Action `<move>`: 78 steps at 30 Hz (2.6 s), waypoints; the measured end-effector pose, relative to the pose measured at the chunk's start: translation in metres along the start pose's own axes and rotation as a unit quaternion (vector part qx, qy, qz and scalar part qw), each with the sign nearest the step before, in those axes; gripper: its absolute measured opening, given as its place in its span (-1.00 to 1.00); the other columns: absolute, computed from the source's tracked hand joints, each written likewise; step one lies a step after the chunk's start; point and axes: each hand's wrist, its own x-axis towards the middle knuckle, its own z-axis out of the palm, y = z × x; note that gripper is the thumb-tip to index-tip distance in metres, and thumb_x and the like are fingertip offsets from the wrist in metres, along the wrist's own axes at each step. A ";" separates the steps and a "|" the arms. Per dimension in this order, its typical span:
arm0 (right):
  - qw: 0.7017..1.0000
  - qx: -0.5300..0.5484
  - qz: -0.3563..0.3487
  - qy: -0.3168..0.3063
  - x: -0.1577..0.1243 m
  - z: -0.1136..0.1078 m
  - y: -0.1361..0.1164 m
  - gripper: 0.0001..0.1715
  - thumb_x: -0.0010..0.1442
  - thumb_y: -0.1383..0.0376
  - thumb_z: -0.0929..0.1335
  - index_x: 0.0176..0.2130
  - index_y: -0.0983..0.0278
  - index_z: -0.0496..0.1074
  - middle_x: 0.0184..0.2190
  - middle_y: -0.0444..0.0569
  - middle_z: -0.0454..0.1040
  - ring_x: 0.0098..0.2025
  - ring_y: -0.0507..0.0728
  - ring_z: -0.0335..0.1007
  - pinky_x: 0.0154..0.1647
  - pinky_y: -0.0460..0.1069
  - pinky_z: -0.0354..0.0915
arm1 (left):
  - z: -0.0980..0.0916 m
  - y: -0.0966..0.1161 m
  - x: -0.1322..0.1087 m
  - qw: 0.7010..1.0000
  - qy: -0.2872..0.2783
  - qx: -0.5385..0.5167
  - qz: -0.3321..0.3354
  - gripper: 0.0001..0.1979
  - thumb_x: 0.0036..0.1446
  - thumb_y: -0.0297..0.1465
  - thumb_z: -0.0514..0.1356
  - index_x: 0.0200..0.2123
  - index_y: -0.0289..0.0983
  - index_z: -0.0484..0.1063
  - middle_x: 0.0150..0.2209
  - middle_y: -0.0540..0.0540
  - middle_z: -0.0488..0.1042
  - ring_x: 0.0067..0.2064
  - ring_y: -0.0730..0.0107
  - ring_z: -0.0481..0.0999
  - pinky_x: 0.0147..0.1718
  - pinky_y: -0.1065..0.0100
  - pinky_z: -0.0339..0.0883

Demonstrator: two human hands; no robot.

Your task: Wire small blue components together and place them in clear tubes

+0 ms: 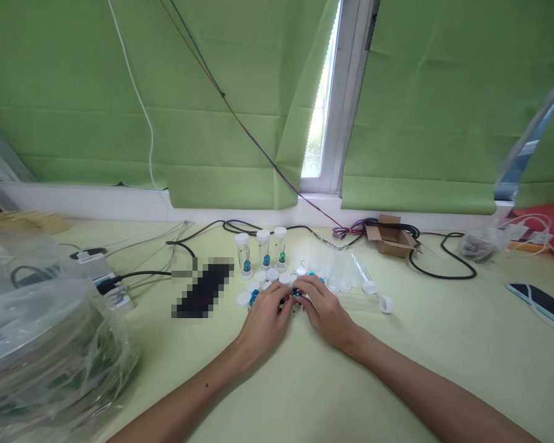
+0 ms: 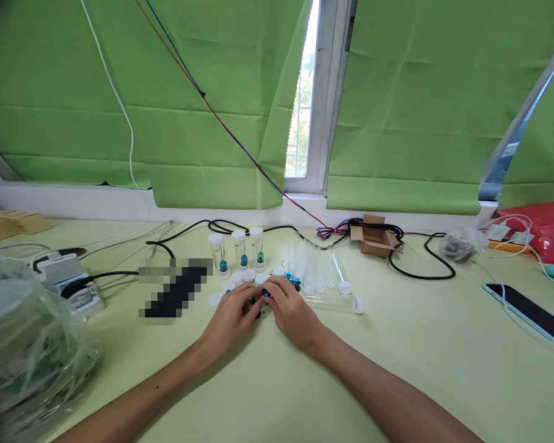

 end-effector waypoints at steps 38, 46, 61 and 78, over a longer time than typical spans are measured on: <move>0.990 -0.028 0.116 0.077 0.000 0.000 0.005 -0.68 0.34 0.43 0.21 0.06 0.19 0.20 -0.10 0.06 0.36 -0.10 0.20 0.38 -0.08 0.14 0.40 | -0.012 -0.003 0.004 0.988 0.107 0.042 -0.106 -0.74 0.23 -0.27 0.08 -0.41 -0.22 0.49 -0.41 -0.02 0.55 -0.46 0.36 0.42 -0.44 0.35 0.18; 0.994 -0.029 0.089 0.057 0.001 0.001 0.001 -0.67 0.35 0.45 0.18 0.07 0.19 0.20 -0.09 0.08 0.36 -0.06 0.21 0.36 -0.06 0.14 0.39 | -0.010 -0.008 0.006 0.989 0.051 0.077 -0.112 -0.71 0.23 -0.28 0.08 -0.43 -0.20 0.54 -0.43 -0.05 0.58 -0.44 0.30 0.44 -0.44 0.35 0.13; 0.999 -0.035 0.034 0.015 -0.001 0.001 -0.002 -0.58 0.34 0.47 0.19 0.14 0.18 0.14 -0.04 0.10 0.34 0.06 0.22 0.31 0.06 0.19 0.35 | -0.008 -0.014 0.005 0.995 0.009 0.057 -0.085 -0.78 0.20 -0.34 0.11 -0.43 -0.21 0.51 -0.46 -0.03 0.53 -0.43 0.32 0.44 -0.45 0.37 0.13; 0.999 -0.041 -0.008 0.021 -0.003 0.002 -0.003 -0.59 0.34 0.44 0.23 0.15 0.23 0.16 -0.04 0.12 0.36 0.04 0.21 0.33 0.06 0.16 0.37 | -0.011 -0.012 0.006 0.996 -0.020 0.045 -0.077 -0.77 0.20 -0.35 0.09 -0.41 -0.22 0.51 -0.42 -0.04 0.51 -0.38 0.32 0.41 -0.41 0.35 0.14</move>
